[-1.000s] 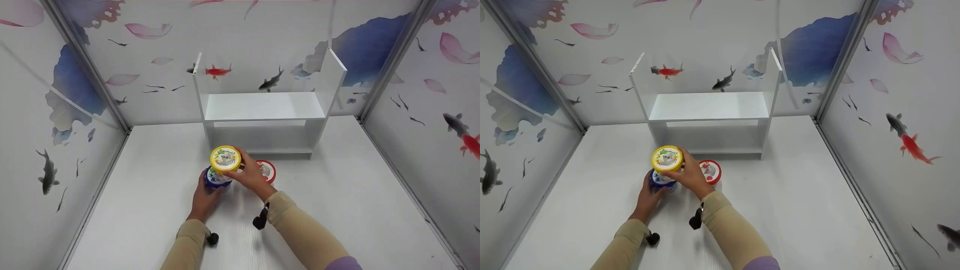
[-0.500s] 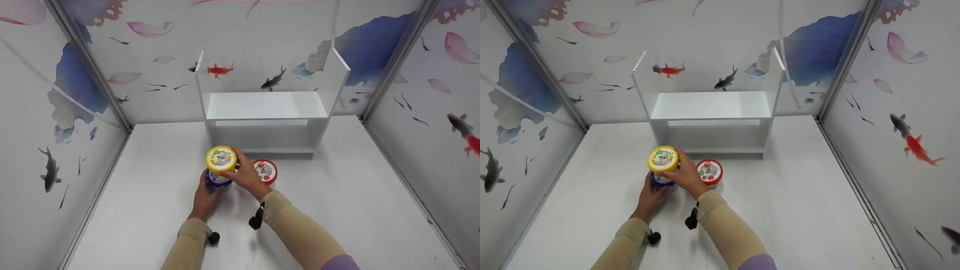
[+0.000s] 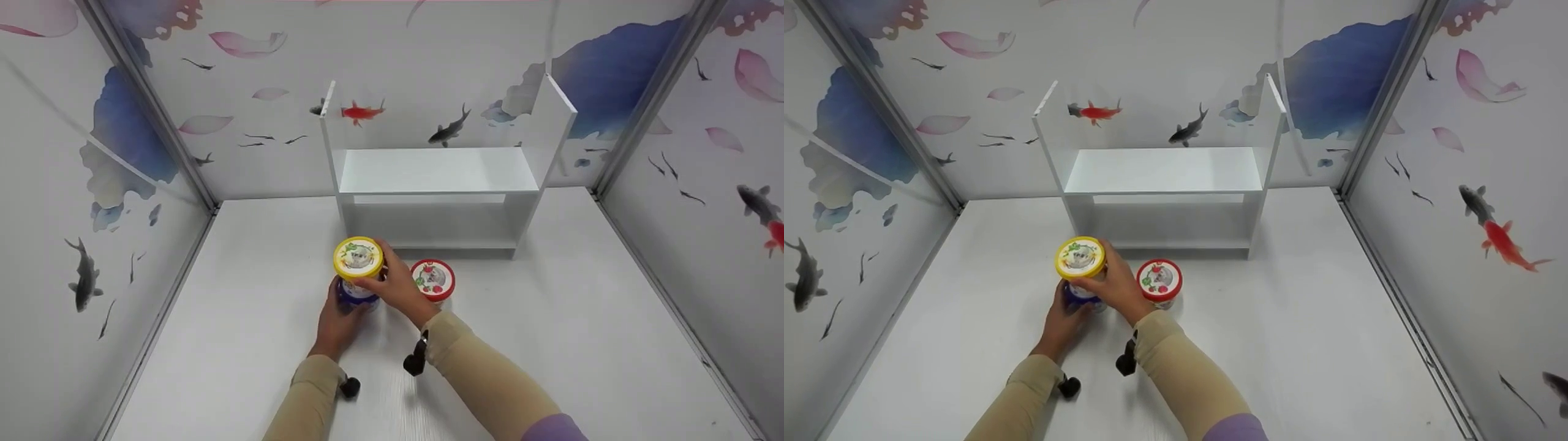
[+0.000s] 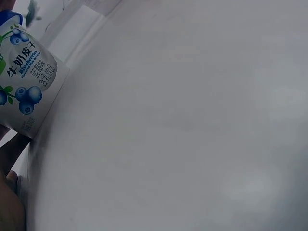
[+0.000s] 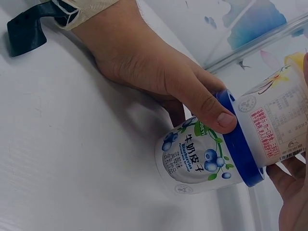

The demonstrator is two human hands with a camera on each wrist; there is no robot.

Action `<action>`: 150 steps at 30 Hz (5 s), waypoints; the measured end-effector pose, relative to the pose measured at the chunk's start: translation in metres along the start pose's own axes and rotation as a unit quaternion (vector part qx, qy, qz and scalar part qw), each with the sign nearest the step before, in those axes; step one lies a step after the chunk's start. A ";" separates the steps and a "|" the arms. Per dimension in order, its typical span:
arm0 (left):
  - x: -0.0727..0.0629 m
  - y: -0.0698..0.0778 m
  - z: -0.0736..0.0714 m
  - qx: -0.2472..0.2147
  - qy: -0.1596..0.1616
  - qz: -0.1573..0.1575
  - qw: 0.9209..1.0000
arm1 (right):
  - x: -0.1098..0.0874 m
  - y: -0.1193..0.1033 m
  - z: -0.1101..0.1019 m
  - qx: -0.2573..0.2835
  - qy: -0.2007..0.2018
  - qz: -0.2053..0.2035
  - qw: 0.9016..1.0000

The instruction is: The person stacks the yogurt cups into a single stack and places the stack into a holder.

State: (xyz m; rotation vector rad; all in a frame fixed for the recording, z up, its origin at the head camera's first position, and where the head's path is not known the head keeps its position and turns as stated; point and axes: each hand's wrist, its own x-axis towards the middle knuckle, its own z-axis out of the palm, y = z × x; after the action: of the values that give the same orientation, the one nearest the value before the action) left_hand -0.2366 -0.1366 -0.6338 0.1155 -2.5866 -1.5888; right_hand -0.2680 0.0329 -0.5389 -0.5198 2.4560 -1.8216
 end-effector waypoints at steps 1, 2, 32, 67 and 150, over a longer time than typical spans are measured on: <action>0.000 0.000 0.000 0.001 0.000 -0.002 1.000 | -0.001 0.000 -0.001 -0.003 -0.002 0.003 1.000; 0.000 0.001 0.001 0.003 0.000 -0.003 1.000 | -0.002 0.000 -0.003 -0.006 -0.004 0.006 1.000; 0.000 -0.003 -0.002 -0.029 -0.014 0.003 0.999 | -0.039 0.050 -0.104 -0.121 0.045 0.035 0.991; 0.001 -0.004 -0.001 -0.019 -0.009 0.002 1.000 | -0.057 0.087 -0.098 -0.057 0.060 0.120 0.989; -0.001 -0.003 0.001 -0.044 -0.011 -0.048 0.998 | 0.010 -0.059 -0.088 -0.056 0.013 -0.042 0.997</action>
State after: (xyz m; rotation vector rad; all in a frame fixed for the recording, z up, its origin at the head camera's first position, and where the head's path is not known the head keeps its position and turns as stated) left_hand -0.2362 -0.1369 -0.6374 0.2206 -2.5582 -1.7424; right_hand -0.2831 0.0959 -0.4544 -0.6179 2.6028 -1.7386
